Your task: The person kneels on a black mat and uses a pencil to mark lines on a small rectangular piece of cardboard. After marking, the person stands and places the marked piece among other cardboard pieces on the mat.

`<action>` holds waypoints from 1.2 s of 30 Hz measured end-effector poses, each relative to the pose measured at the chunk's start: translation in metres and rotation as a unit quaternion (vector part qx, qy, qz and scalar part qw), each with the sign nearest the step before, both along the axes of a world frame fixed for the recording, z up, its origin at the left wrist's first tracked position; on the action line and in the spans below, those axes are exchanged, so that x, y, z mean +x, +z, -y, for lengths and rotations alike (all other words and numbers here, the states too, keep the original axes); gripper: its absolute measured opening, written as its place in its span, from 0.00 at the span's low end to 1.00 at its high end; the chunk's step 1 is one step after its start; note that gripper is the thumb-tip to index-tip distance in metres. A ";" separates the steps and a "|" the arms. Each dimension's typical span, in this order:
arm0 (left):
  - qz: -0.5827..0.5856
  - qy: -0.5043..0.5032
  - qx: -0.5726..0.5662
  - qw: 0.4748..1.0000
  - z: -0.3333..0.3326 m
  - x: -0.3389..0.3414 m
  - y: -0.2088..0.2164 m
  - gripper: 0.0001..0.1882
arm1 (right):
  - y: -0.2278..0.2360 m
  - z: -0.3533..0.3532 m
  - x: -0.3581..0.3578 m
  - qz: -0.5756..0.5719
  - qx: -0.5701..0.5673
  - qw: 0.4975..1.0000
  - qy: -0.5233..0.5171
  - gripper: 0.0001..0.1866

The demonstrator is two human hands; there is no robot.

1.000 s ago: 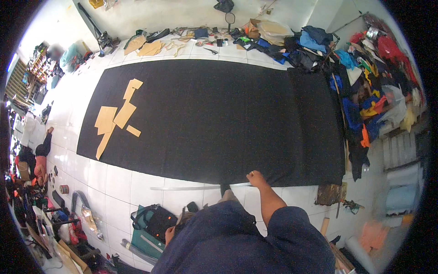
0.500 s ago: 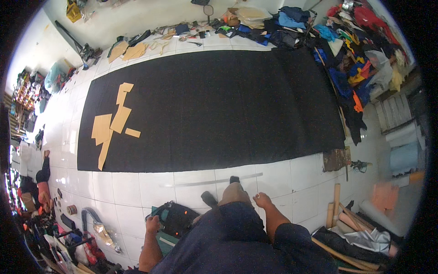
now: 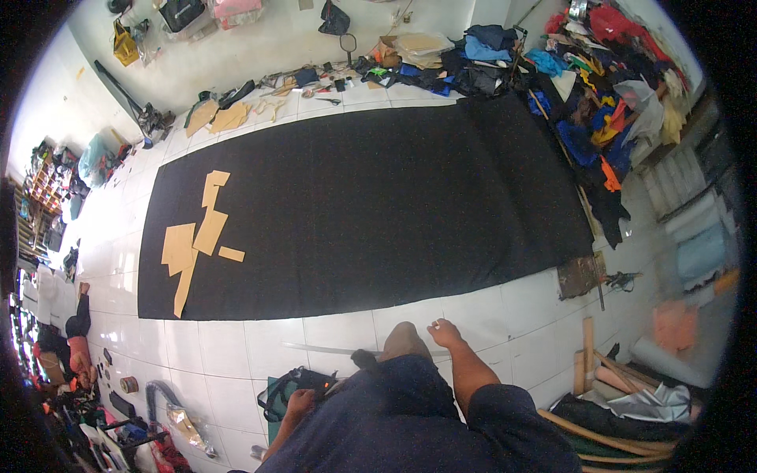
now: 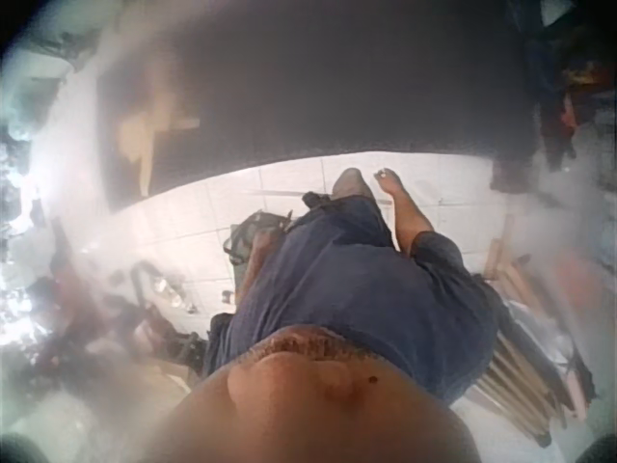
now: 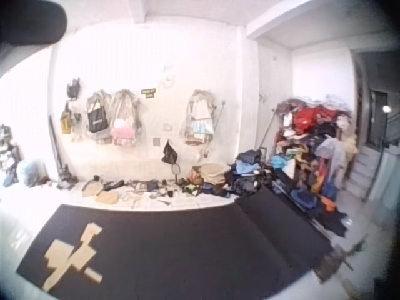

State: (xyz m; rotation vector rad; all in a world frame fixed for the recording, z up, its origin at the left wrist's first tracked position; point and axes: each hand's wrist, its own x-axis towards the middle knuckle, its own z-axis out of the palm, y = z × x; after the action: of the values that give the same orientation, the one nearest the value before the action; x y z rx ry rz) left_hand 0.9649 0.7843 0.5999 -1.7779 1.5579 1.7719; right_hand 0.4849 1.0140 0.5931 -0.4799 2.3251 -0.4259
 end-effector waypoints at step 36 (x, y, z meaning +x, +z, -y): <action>0.106 0.159 -0.085 0.978 0.010 -0.115 -0.003 0.21 | -0.011 -0.011 -0.161 0.215 0.037 0.971 -0.095 0.19</action>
State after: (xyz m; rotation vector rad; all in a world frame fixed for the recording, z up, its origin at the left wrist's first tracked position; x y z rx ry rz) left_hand 0.8501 0.7739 0.5972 -2.3241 1.4423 1.5401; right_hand 0.3238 1.0247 0.5826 -0.1113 1.9612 -0.4791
